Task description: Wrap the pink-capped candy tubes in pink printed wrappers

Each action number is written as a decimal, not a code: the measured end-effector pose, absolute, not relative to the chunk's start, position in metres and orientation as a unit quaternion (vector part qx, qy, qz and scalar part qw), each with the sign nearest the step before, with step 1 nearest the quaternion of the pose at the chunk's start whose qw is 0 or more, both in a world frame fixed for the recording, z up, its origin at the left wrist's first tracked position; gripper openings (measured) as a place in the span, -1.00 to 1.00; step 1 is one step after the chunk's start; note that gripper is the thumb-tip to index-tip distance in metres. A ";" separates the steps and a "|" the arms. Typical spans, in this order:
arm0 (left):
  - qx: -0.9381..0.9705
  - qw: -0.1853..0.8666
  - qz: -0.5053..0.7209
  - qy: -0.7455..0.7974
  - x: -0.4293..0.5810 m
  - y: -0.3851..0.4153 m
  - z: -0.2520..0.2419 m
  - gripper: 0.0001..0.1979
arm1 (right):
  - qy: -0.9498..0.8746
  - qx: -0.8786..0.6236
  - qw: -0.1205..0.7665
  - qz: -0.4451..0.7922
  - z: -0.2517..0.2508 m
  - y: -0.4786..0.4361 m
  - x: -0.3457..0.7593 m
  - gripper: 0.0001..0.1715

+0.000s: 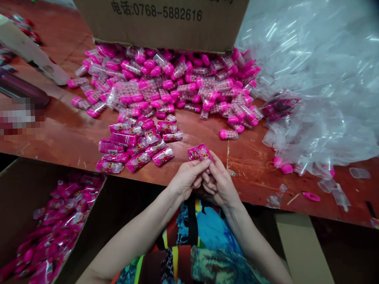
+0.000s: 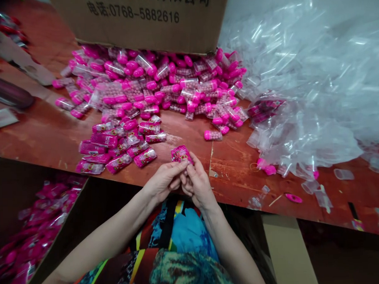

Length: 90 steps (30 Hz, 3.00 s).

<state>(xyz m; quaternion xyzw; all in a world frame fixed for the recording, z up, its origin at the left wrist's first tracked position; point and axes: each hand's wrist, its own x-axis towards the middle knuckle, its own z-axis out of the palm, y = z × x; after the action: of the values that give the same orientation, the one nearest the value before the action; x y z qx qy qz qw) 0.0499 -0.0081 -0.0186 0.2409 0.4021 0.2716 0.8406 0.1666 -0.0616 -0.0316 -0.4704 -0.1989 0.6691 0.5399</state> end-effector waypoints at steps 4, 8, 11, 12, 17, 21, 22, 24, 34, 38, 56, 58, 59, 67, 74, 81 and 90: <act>0.279 0.837 0.257 0.395 0.049 -0.015 -0.020 -0.51 | -0.200 -0.474 0.542 0.664 -0.037 -0.060 0.169 -0.17; 0.316 0.828 0.243 0.395 0.045 -0.016 -0.022 -0.48 | -0.219 -0.464 0.526 0.678 -0.043 -0.059 0.165 -0.14; 0.292 0.814 0.283 0.416 0.034 -0.008 -0.013 -0.55 | -0.274 -0.480 0.501 0.666 -0.042 -0.053 0.169 -0.21; 0.278 0.801 0.323 0.420 0.027 -0.003 -0.008 -0.57 | -0.307 -0.495 0.492 0.646 -0.041 -0.050 0.174 -0.26; 0.210 0.712 0.507 0.438 -0.005 0.022 0.007 -0.41 | -0.528 -0.642 0.432 0.349 -0.038 -0.027 0.209 -0.56; 0.227 0.725 0.446 0.473 0.003 0.012 -0.007 -0.50 | -0.706 -0.633 0.279 0.151 -0.045 -0.018 0.204 -0.54; 0.237 0.729 0.429 0.477 0.009 0.007 -0.012 -0.53 | -0.731 -0.627 0.236 0.128 -0.048 -0.019 0.198 -0.51; 0.255 0.733 0.404 0.484 0.019 -0.004 -0.020 -0.58 | -0.746 -0.633 0.184 0.095 -0.055 -0.024 0.185 -0.50; 0.342 0.688 0.366 0.525 0.030 -0.012 -0.022 -0.55 | -0.693 -0.656 0.292 0.058 -0.062 -0.042 0.179 -0.64; 0.333 0.693 0.399 0.499 0.039 -0.010 -0.013 -0.61 | -0.641 -0.632 0.392 0.187 -0.050 -0.043 0.174 -0.62; 0.367 0.727 0.324 0.481 0.051 -0.004 -0.023 -0.59 | -0.335 -0.586 0.576 0.460 -0.044 -0.035 0.182 -0.58; 0.339 0.729 0.331 0.494 0.052 -0.003 -0.026 -0.57 | -0.346 -0.584 0.579 0.452 -0.044 -0.038 0.179 -0.53; 0.333 0.727 0.336 0.498 0.052 -0.003 -0.027 -0.57 | -0.357 -0.585 0.578 0.444 -0.044 -0.039 0.178 -0.50; 0.387 0.680 0.362 0.507 0.056 -0.005 -0.021 -0.59 | -0.336 -0.592 0.593 0.430 -0.046 -0.039 0.184 -0.58; 0.365 0.699 0.346 0.509 0.056 -0.003 -0.022 -0.56 | -0.315 -0.552 0.584 0.505 -0.046 -0.042 0.182 -0.48; 0.317 0.746 0.304 0.500 0.057 0.002 -0.028 -0.56 | -0.412 -0.578 0.539 0.453 -0.049 -0.041 0.182 -0.59; 0.274 0.762 0.320 0.491 0.064 0.009 -0.026 -0.56 | -0.564 -0.646 0.432 0.279 -0.044 -0.033 0.188 -0.61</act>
<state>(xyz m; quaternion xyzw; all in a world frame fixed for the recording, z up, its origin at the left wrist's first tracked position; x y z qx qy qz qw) 0.0641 0.0090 -0.0258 0.2738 0.4915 0.3201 0.7622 0.1879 -0.0329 -0.0436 -0.6461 -0.5637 0.2792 0.4323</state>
